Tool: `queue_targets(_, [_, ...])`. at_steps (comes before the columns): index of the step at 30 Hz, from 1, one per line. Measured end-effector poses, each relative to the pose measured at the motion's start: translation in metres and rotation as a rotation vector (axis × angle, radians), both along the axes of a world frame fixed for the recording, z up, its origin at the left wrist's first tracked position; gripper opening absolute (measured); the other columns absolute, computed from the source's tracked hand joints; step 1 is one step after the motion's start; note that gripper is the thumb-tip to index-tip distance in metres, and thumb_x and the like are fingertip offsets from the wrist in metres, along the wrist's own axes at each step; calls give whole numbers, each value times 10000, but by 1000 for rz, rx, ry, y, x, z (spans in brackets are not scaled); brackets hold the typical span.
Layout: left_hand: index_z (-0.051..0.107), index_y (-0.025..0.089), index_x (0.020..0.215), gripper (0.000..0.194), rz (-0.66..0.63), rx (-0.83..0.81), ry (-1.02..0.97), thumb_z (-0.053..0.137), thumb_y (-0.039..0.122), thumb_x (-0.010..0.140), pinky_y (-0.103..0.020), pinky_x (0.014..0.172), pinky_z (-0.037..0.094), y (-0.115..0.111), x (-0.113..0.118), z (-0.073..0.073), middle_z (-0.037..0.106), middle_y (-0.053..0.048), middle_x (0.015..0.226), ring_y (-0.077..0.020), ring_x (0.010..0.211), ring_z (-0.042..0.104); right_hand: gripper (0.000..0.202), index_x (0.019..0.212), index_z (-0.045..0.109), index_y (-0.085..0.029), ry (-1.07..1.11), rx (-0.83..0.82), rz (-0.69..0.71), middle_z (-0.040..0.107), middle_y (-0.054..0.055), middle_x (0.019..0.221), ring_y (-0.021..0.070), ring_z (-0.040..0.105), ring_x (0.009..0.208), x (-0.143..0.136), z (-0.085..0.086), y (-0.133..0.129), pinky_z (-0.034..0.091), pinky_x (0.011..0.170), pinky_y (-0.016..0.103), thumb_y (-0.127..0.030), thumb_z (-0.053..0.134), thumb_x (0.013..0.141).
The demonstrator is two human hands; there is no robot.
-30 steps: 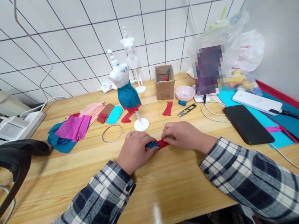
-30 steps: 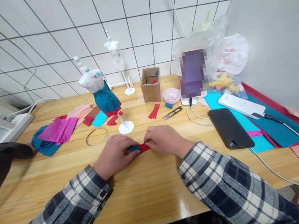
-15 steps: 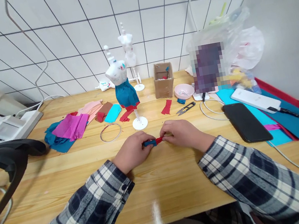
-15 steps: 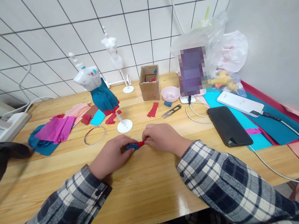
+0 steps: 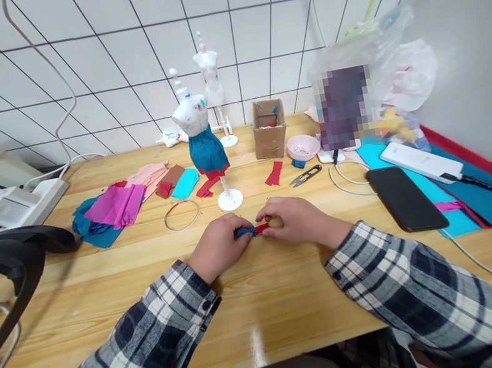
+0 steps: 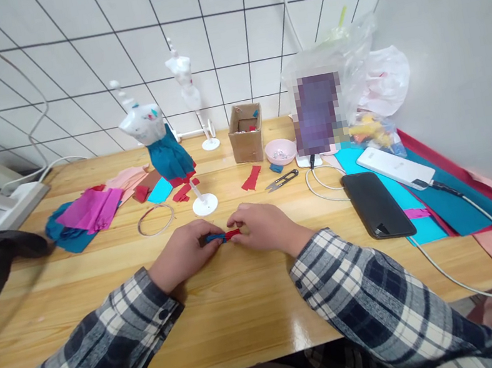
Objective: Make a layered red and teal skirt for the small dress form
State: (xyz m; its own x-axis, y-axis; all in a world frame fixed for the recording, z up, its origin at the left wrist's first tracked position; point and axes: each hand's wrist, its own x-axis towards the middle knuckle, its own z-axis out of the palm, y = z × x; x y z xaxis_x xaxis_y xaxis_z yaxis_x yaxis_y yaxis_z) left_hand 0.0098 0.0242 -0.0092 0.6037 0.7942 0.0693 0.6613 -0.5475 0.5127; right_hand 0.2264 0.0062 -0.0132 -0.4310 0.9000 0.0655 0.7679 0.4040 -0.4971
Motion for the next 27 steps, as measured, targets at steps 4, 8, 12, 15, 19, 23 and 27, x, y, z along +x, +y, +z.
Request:
queue_targets(4, [738,202,925,169,10,-44,-2,622,206,802,-283,758,505,0,0,1,736,-29,888,-179,828,669,146,942,736,-244,-68,30,-23,684,25,960,168,630,904,0,0,0,409,724,269,-289,610,884])
queue_targets(8, [738,206,929,176,5,-78,-11,609,215,809,-286,770,501,1,0,1,732,-30,895,-177,834,661,234,1057,726,-261,-42,42,-3,687,26,1038,171,631,926,0,1,-1,422,731,268,-378,639,873])
queue_targets(12, [734,204,923,171,5,-85,-7,611,207,804,-287,766,491,1,0,2,725,-31,891,-177,833,653,162,980,742,-253,-72,62,13,703,21,970,161,632,905,-1,-1,0,412,724,262,-299,614,891])
queue_targets(15, [726,212,973,198,-13,-62,-2,652,288,806,-300,779,478,0,1,3,721,-40,937,-190,869,648,154,944,743,-247,-91,68,13,710,17,938,158,634,885,-1,-3,2,401,709,261,-268,601,889])
queue_targets(19, [734,253,957,184,-16,85,74,632,356,843,-374,850,410,-1,3,2,734,-30,962,-226,952,639,161,934,740,-248,-115,87,28,712,13,925,160,638,876,-2,-3,2,383,681,264,-278,587,895])
queue_targets(23, [739,280,889,142,-20,136,134,603,275,847,-421,870,348,1,4,-1,748,0,902,-218,897,647,152,949,736,-255,-127,87,34,708,8,936,159,638,882,-2,-1,1,375,670,263,-279,596,895])
queue_targets(27, [740,267,902,156,-4,63,94,607,243,823,-368,818,385,4,3,-2,751,2,891,-199,864,658,151,979,731,-256,-138,86,33,702,14,952,162,633,896,-1,-1,2,372,669,262,-296,615,892])
